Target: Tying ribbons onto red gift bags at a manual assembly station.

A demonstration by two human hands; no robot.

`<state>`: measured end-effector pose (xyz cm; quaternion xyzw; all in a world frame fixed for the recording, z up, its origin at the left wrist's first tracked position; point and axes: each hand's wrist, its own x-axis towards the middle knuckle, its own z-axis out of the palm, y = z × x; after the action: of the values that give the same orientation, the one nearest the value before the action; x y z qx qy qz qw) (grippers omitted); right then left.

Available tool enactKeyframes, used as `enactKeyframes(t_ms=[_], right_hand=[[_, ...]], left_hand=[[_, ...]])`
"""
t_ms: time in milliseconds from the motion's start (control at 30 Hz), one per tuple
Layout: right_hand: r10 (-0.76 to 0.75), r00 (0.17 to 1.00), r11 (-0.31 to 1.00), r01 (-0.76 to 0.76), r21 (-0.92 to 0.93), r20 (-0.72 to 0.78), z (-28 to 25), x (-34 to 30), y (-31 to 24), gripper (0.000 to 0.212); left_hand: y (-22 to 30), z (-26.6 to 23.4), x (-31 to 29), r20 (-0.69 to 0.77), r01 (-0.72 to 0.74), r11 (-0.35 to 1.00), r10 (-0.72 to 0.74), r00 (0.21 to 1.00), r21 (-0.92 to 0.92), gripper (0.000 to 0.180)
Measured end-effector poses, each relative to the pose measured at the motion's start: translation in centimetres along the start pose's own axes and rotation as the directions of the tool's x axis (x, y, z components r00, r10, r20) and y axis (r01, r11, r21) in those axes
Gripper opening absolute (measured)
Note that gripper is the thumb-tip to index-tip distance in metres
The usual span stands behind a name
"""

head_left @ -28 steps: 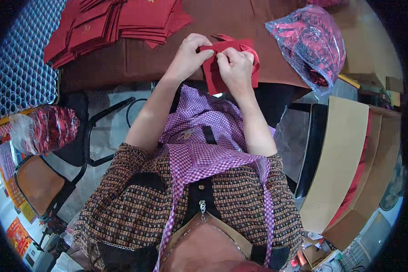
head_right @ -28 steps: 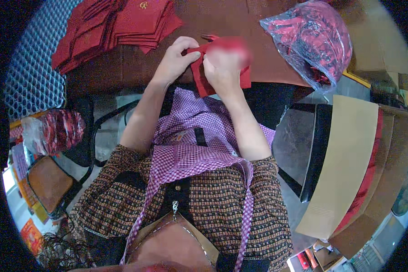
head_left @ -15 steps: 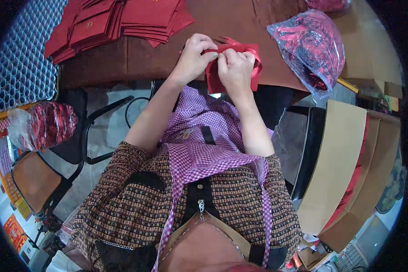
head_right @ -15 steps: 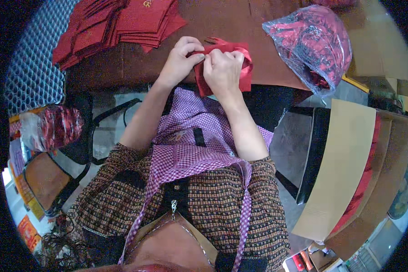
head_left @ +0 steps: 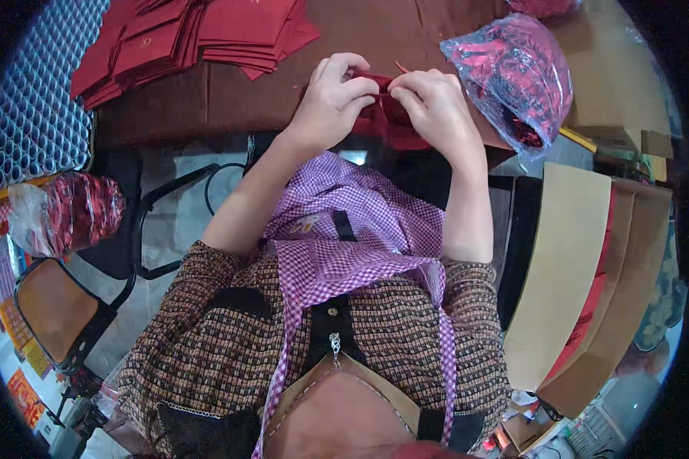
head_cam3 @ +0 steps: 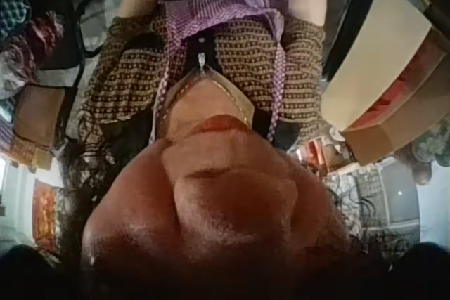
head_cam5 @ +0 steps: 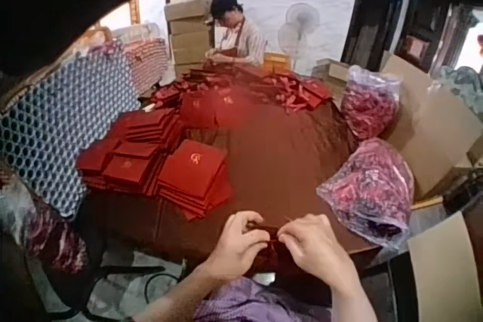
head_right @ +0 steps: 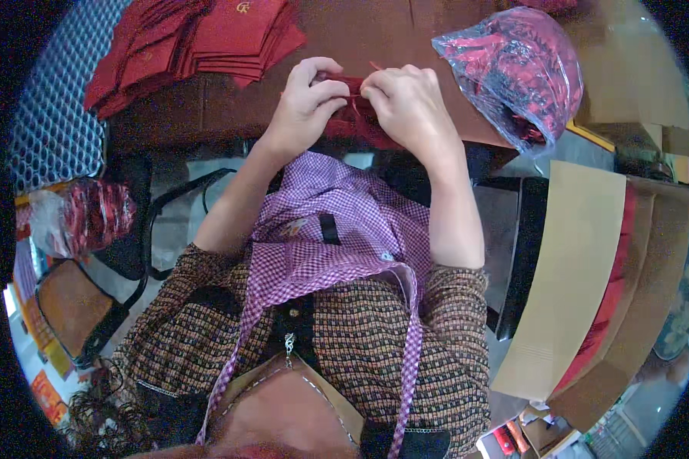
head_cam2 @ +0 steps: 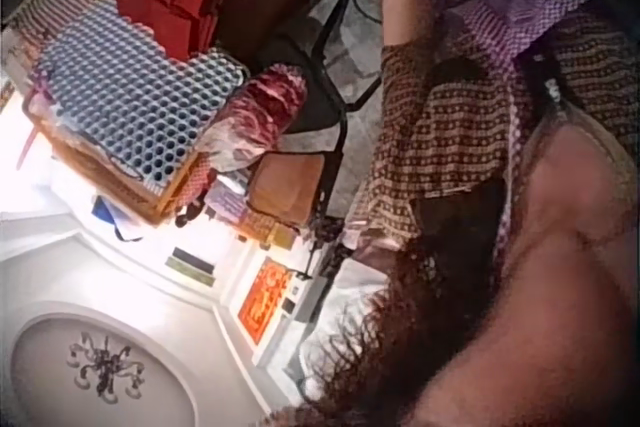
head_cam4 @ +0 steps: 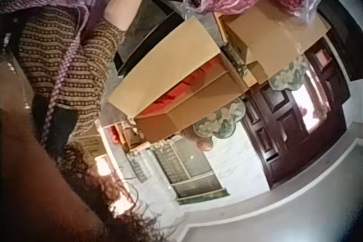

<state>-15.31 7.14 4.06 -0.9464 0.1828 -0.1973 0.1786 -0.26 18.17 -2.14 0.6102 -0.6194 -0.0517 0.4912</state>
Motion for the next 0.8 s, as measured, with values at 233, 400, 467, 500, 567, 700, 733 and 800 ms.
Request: enactKeyframes(t_ms=[233,400,467,500,567,700,733,800], right_hand=[[0.062,0.978,0.922,-0.132,0.364,0.197,-0.5,-0.1,1.4,0.019],[0.208,0.943,0.704,-0.328,0.630,0.259,0.0,-0.9,1.9,0.020],[0.279,0.914,0.685,-0.405,0.605,0.296,-0.2,-0.7,1.4,0.018],[0.280,0.914,0.684,-0.404,0.608,0.293,-0.3,-0.5,1.2,0.018],[0.330,0.893,0.669,-0.451,0.591,0.307,-0.5,-0.5,0.9,0.018],[0.375,0.877,0.669,-0.481,0.566,0.301,-0.1,-0.5,0.8,0.019],[0.376,0.887,0.669,-0.461,0.582,0.270,0.4,-0.7,1.0,0.019],[0.380,0.895,0.669,-0.440,0.599,0.234,0.9,-0.9,1.4,0.018]], left_hand=[[0.4,1.0,-0.4,-0.137,-0.143,0.990,0.140,0.981,-0.011,0.022],[1.1,0.5,0.3,-0.127,-0.265,0.960,0.276,0.953,0.094,0.025],[1.2,0.4,0.6,-0.125,-0.273,0.959,0.281,0.952,0.080,0.025],[1.2,0.4,0.7,-0.124,-0.277,0.959,0.283,0.951,0.066,0.025],[1.2,0.6,0.8,-0.104,-0.259,0.966,0.259,0.960,0.021,0.025],[1.0,0.5,1.4,-0.023,-0.174,0.982,0.173,0.985,-0.068,0.020],[1.1,0.3,1.6,-0.019,-0.179,0.982,0.178,0.984,-0.069,0.020],[1.2,-0.1,1.9,0.073,-0.157,0.982,0.165,0.984,-0.101,0.017]])
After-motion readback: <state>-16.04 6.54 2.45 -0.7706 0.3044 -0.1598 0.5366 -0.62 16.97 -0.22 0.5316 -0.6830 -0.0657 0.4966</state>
